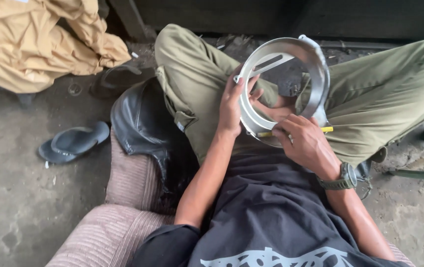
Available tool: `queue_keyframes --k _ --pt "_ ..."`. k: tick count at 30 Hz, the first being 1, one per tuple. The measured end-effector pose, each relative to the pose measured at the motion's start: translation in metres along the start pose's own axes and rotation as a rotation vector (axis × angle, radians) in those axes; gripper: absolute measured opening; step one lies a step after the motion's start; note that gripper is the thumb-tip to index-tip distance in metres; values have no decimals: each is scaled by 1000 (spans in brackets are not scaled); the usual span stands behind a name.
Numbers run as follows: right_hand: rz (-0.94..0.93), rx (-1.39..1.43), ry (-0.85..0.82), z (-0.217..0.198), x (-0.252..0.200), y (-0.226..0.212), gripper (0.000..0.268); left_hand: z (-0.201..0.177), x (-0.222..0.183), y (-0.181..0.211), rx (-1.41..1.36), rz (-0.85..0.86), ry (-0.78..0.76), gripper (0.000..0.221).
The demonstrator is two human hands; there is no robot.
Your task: A person uses a small brush to clean or prepare the inner surface of a circular metal ring, likely a motorcycle headlight bezel.
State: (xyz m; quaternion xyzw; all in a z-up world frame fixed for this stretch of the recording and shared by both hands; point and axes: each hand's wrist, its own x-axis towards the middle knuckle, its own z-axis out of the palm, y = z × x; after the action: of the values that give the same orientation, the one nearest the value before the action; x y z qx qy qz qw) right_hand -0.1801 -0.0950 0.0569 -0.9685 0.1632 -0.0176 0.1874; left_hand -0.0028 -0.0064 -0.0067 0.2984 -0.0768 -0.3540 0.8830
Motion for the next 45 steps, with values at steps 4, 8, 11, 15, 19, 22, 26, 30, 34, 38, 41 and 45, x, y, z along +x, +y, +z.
queue_keyframes --k 4,8,11,15,19,22,26,30,34,38,41,45 --pt "-6 -13 -19 -8 4 -2 16 9 -4 10 17 3 1 68" --pt "51 -18 -64 -22 -3 1 19 10 -4 13 42 -12 -10 69" --pt "43 -17 -45 -14 -1 1 19 11 -4 13 45 -19 -12 69" --pt "4 -10 -1 6 4 1 19 11 -5 13 42 -14 -12 71" --pt "21 -13 -47 -19 0 0 22 10 -6 13 33 -19 -10 71" --pt "100 -22 -116 -25 -3 7 20 10 -5 13 31 -23 -24 68" --pt "41 -8 -52 -7 3 0 20 8 -3 11 17 -26 -30 69" --pt "4 3 -52 -2 8 -3 21 7 -4 12 10 -38 -29 69" --pt "126 -28 -176 -30 2 -3 22 6 -4 12 27 -38 -41 65" --pt "120 -17 -156 -20 4 -4 20 4 -2 9 34 -36 -37 64" --pt "76 -6 -130 -8 10 -7 19 3 -2 9 41 -36 -40 63" --pt "99 -10 -220 -27 7 -6 21 8 -4 14 42 -35 -36 63"
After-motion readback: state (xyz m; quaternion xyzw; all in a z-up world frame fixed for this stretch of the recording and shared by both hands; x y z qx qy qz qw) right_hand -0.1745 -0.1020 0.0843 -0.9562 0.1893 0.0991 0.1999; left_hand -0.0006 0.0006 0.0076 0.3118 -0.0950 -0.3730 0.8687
